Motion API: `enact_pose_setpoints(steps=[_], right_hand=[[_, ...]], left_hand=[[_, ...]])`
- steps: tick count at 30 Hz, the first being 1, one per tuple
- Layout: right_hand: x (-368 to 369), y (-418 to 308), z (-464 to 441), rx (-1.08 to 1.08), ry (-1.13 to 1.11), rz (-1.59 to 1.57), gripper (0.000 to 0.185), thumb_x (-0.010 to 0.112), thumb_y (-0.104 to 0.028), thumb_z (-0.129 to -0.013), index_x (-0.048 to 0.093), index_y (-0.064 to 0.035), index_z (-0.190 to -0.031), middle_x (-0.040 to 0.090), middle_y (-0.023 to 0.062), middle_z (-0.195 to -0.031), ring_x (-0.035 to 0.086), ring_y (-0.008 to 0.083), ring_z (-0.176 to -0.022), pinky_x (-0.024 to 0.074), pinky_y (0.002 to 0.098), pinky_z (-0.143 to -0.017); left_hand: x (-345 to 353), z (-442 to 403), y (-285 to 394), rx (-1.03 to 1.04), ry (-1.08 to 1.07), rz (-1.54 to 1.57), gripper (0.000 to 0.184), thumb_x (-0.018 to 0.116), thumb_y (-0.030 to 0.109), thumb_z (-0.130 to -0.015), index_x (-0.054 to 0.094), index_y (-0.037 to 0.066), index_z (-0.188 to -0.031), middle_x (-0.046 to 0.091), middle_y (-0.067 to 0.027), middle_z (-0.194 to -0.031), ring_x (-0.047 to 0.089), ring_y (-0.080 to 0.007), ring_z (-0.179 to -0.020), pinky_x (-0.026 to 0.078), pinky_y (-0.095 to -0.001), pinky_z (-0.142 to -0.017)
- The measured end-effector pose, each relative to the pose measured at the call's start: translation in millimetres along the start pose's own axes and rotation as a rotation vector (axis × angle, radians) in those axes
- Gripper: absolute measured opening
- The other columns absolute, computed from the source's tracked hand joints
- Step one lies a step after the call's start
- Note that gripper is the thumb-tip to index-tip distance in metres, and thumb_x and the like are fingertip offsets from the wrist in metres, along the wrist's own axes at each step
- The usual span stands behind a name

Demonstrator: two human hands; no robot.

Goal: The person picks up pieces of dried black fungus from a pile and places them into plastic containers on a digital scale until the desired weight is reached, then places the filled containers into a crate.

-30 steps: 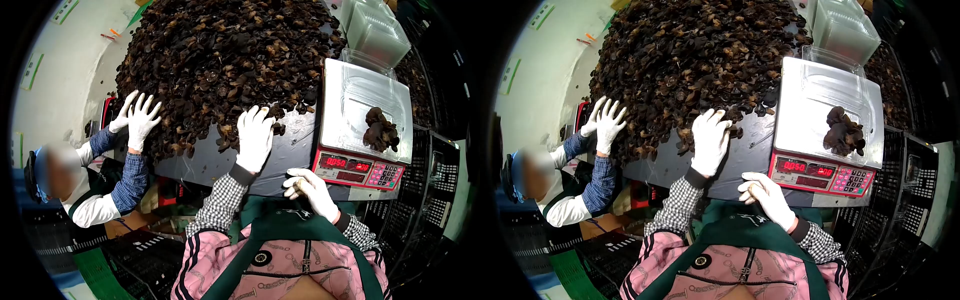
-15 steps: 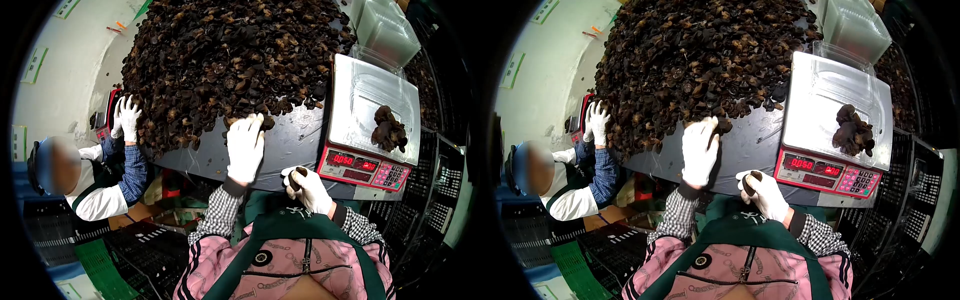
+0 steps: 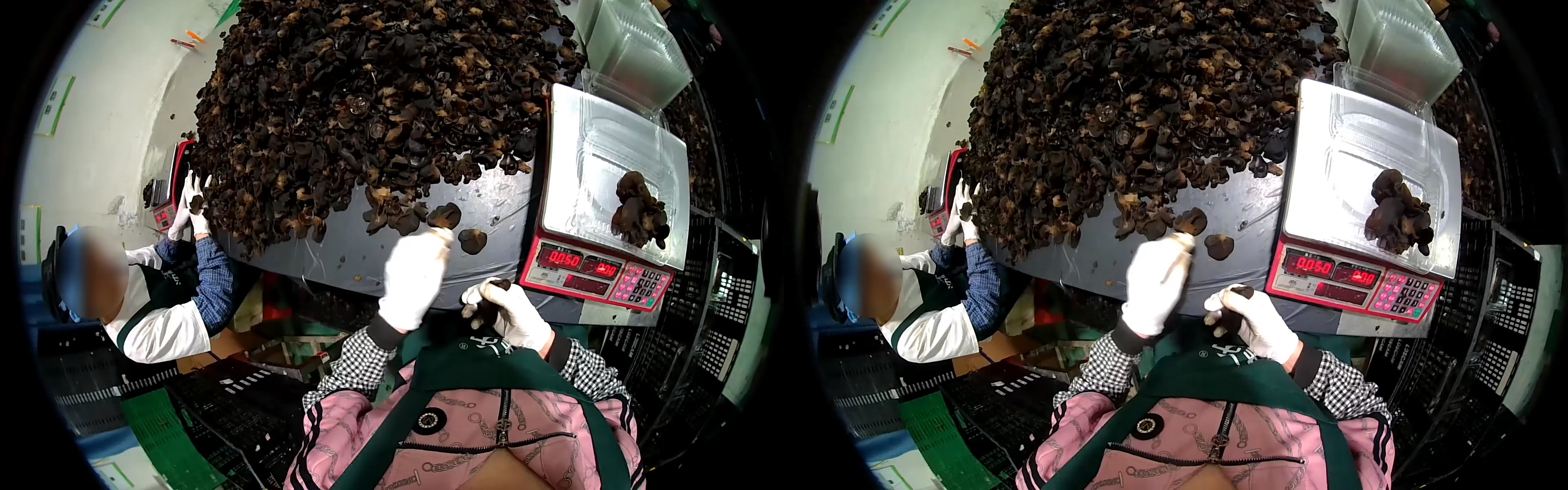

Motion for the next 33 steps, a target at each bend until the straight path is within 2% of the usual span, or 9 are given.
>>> enact_pose_setpoints(steps=[5, 9, 12, 16, 19, 25, 29, 30, 33], right_hand=[[4.0, 6.0, 3.0, 0.011, -0.055, -0.116, 0.040, 0.050, -0.037, -0.108, 0.064, -0.0018, -0.121, 0.070, 0.0130, -0.103, 0.070, 0.0236, -0.095, 0.0586, 0.0385, -0.078], [-0.1, 5.8, 6.3, 0.028, -0.018, -0.077, 0.033, 0.051, -0.020, -0.101, 0.061, -0.0004, -0.126, 0.070, 0.0162, -0.107, 0.069, 0.0263, -0.093, 0.0572, 0.0413, -0.081], [4.1, 2.1, 10.0, -0.011, -0.074, -0.124, 0.054, 0.053, -0.012, -0.093, 0.047, -0.0040, -0.146, 0.070, 0.0157, -0.115, 0.069, 0.0260, -0.093, 0.0575, 0.0416, -0.082], [19.5, -9.9, 11.4, -0.022, -0.053, -0.167, 0.060, 0.059, -0.022, -0.099, 0.038, -0.0072, -0.153, 0.068, 0.0149, -0.121, 0.070, 0.0254, -0.091, 0.0586, 0.0394, -0.078], [7.9, 0.4, 3.9, -0.031, -0.041, -0.209, 0.045, 0.061, -0.035, -0.102, 0.054, -0.0064, -0.136, 0.069, 0.0119, -0.112, 0.071, 0.0254, -0.088, 0.0587, 0.0375, -0.072], [-5.6, 14.5, 3.9, 0.018, -0.002, -0.230, 0.023, 0.056, -0.025, -0.101, 0.062, -0.0050, -0.111, 0.069, 0.0101, -0.094, 0.071, 0.0252, -0.084, 0.0571, 0.0396, -0.075], [7.3, -1.4, 10.8, -0.025, -0.010, -0.181, 0.050, 0.056, -0.020, -0.095, 0.049, -0.0060, -0.142, 0.066, 0.0162, -0.117, 0.071, 0.0262, -0.086, 0.0575, 0.0404, -0.077], [5.0, 2.2, 9.0, -0.024, -0.050, -0.239, 0.069, 0.058, -0.016, -0.092, 0.034, -0.0095, -0.157, 0.062, 0.0177, -0.128, 0.072, 0.0274, -0.091, 0.0586, 0.0405, -0.078], [18.8, -16.5, 11.0, -0.121, -0.094, -0.256, 0.076, 0.057, -0.006, -0.091, 0.029, -0.0108, -0.161, 0.061, 0.0177, -0.131, 0.072, 0.0292, -0.094, 0.0594, 0.0397, -0.077]], left_hand=[[-9.0, -10.9, -37.3, -0.109, 0.103, -0.064, 0.027, 0.070, 0.009, -0.089, 0.072, 0.007, -0.116, 0.073, -0.0079, -0.108, 0.067, -0.0281, -0.097, 0.055, -0.0357, -0.085], [18.0, -30.6, -21.1, -0.020, 0.001, -0.097, 0.030, 0.070, 0.009, -0.090, 0.071, 0.008, -0.119, 0.071, -0.0076, -0.105, 0.068, -0.0292, -0.089, 0.056, -0.0363, -0.079], [11.4, -25.3, -25.0, -0.152, -0.031, 0.090, 0.026, 0.072, 0.000, -0.086, 0.072, 0.002, -0.112, 0.072, -0.0126, -0.105, 0.071, -0.0247, -0.090, 0.056, -0.0313, -0.081], [15.6, -5.5, 11.6, -0.204, -0.420, 0.475, 0.024, 0.073, 0.003, -0.087, 0.074, 0.002, -0.111, 0.073, -0.0098, -0.104, 0.070, -0.0178, -0.088, 0.055, -0.0285, -0.076], [22.0, -7.1, 16.2, -0.080, -0.328, 0.404, 0.025, 0.072, 0.004, -0.088, 0.074, 0.003, -0.113, 0.071, -0.0131, -0.103, 0.070, -0.0258, -0.089, 0.057, -0.0338, -0.079], [61.7, -19.0, 9.5, 0.064, -0.244, -0.019, 0.028, 0.068, 0.008, -0.090, 0.071, 0.007, -0.118, 0.069, -0.0106, -0.105, 0.066, -0.0299, -0.094, 0.055, -0.0376, -0.084], [55.5, -10.5, -5.2, -0.160, -0.313, 0.350, 0.025, 0.068, 0.007, -0.091, 0.072, 0.004, -0.115, 0.071, -0.0126, -0.103, 0.070, -0.0298, -0.094, 0.056, -0.0362, -0.083], [48.4, -9.2, 8.0, -0.132, -0.401, 0.377, 0.025, 0.069, 0.009, -0.091, 0.072, 0.004, -0.115, 0.071, -0.0126, -0.104, 0.070, -0.0292, -0.094, 0.056, -0.0360, -0.083], [30.9, -11.0, 36.4, -0.113, -0.677, 0.301, 0.026, 0.073, 0.014, -0.090, 0.073, 0.005, -0.115, 0.072, -0.0112, -0.103, 0.070, -0.0270, -0.090, 0.056, -0.0344, -0.080]])
Point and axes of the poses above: each hand's wrist, its own z-axis away from the middle knuckle, its own x-axis out of the palm, y = z × x, the point moved 10 cm from there along -z, towards the middle knuckle
